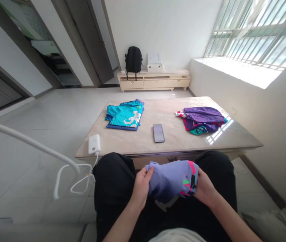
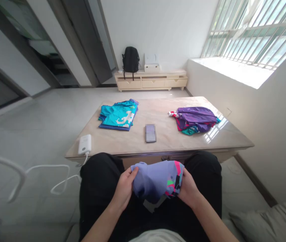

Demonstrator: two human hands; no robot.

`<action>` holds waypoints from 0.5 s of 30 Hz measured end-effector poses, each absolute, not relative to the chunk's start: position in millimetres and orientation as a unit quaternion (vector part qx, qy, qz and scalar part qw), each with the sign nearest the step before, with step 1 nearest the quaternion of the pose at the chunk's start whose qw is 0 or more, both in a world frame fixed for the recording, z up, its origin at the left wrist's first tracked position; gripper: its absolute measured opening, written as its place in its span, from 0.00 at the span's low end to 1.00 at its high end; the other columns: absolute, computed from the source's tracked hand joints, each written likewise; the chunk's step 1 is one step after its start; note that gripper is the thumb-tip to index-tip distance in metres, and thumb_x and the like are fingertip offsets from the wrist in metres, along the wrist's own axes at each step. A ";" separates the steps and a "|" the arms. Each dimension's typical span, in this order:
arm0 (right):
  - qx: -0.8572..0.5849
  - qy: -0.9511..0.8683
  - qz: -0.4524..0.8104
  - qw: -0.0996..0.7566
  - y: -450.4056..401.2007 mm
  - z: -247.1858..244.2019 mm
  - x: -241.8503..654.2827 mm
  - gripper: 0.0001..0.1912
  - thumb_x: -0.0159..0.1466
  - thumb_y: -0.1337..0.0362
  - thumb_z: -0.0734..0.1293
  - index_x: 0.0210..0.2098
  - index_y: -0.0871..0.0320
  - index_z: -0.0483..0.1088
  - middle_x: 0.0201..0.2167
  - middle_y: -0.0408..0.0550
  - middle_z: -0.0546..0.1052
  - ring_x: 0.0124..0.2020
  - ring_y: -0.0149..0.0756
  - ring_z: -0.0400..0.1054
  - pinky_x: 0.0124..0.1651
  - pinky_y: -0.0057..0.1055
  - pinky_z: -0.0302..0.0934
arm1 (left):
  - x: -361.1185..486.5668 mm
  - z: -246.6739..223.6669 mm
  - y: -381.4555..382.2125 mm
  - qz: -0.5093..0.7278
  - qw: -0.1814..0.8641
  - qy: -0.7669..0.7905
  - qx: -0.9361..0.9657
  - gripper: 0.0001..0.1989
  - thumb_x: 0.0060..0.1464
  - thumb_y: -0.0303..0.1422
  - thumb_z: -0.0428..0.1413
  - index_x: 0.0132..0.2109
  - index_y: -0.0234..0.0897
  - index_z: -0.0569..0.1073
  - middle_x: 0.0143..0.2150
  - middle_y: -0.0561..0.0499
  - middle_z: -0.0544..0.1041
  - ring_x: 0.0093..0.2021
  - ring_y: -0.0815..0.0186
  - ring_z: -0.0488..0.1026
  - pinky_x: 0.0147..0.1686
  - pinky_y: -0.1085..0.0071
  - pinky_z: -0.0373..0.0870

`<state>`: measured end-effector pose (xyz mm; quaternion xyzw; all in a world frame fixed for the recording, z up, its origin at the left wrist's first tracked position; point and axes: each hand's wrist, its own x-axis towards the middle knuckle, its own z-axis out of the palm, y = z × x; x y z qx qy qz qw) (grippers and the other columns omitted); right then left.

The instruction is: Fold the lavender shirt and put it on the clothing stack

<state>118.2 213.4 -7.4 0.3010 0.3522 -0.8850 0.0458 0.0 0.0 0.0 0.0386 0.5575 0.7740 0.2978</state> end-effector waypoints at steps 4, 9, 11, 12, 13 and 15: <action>0.309 0.373 -0.875 0.019 201.1 -0.3 117.3 0.29 0.61 0.42 0.71 0.49 0.58 0.76 0.45 0.57 0.83 0.49 0.54 0.78 0.51 0.49 0.72 | -3.4 -3.3 -0.6 0.777 0.288 0.559 0.027 0.22 0.58 0.47 0.63 0.51 0.35 0.79 0.47 0.44 0.82 0.50 0.56 0.78 0.57 0.63 0.69; 0.309 0.500 -0.805 -0.074 208.2 1.8 106.4 0.37 0.48 0.56 0.83 0.54 0.60 0.74 0.43 0.54 0.83 0.43 0.50 0.79 0.48 0.41 0.74 | -17.5 5.5 -7.7 0.766 0.275 0.578 0.053 0.23 0.56 0.48 0.64 0.50 0.34 0.77 0.44 0.44 0.82 0.45 0.57 0.79 0.53 0.63 0.72; 0.305 0.534 -0.781 -0.107 218.0 4.0 100.5 0.39 0.48 0.54 0.83 0.55 0.60 0.73 0.43 0.54 0.83 0.40 0.49 0.79 0.45 0.41 0.74 | -23.3 8.3 -9.5 0.757 0.247 0.601 0.060 0.24 0.55 0.49 0.65 0.49 0.34 0.77 0.42 0.44 0.82 0.42 0.58 0.79 0.49 0.64 0.74; 0.305 0.556 -0.763 -0.125 222.8 5.7 98.0 0.41 0.47 0.52 0.82 0.57 0.60 0.72 0.44 0.54 0.82 0.40 0.49 0.78 0.44 0.41 0.75 | -25.4 8.7 -9.7 0.750 0.232 0.616 0.059 0.25 0.54 0.50 0.65 0.49 0.34 0.76 0.40 0.45 0.82 0.40 0.59 0.79 0.46 0.66 0.74; 0.307 0.581 -0.740 -0.147 226.8 7.8 96.1 0.45 0.47 0.51 0.82 0.60 0.60 0.71 0.45 0.53 0.82 0.41 0.50 0.78 0.44 0.41 0.75 | -26.9 8.3 -9.4 0.741 0.216 0.633 0.053 0.26 0.54 0.50 0.65 0.50 0.34 0.75 0.38 0.46 0.81 0.37 0.60 0.78 0.43 0.68 0.74; 0.322 0.635 -0.675 -0.192 232.2 12.5 94.3 0.53 0.47 0.51 0.82 0.68 0.59 0.64 0.45 0.52 0.82 0.42 0.49 0.78 0.44 0.40 0.75 | -27.9 6.0 -7.8 0.720 0.184 0.668 0.035 0.31 0.54 0.52 0.64 0.55 0.34 0.72 0.32 0.50 0.79 0.30 0.64 0.75 0.34 0.72 0.71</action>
